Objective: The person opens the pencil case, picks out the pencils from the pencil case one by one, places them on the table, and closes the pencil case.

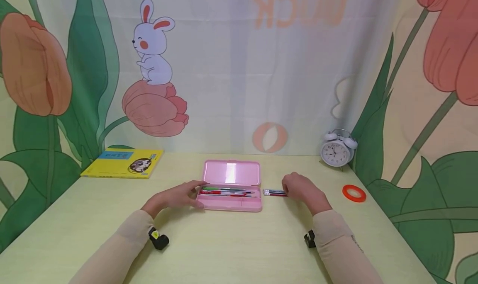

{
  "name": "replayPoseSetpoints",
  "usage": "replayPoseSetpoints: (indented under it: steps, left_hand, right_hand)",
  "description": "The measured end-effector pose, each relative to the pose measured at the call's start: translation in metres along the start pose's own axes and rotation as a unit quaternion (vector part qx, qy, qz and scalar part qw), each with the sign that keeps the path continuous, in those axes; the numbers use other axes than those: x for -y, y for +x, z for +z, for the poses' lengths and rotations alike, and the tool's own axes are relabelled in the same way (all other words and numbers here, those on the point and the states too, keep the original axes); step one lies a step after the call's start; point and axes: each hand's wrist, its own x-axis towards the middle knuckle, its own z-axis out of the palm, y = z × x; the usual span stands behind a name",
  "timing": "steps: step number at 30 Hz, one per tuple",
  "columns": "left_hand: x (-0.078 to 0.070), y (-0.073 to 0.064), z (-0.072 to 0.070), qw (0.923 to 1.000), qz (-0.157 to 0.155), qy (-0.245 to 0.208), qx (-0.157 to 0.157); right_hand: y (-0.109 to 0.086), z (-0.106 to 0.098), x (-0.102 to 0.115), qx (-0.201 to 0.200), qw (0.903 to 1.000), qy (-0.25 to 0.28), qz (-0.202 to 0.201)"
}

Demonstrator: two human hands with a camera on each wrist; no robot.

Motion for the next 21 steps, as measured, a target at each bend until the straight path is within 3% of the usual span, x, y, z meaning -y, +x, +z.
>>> replayPoseSetpoints:
  steps: [9,21]
  left_hand:
    - [0.003,0.002,0.0,1.0,-0.001,0.0,0.003]
    - [0.004,0.002,-0.001,1.0,0.004,-0.001,0.002]
  right_hand:
    - [0.01,-0.01,0.02,0.006,0.998,0.058,0.024]
    - [0.032,-0.017,0.057,-0.018,0.9948,0.09,-0.045]
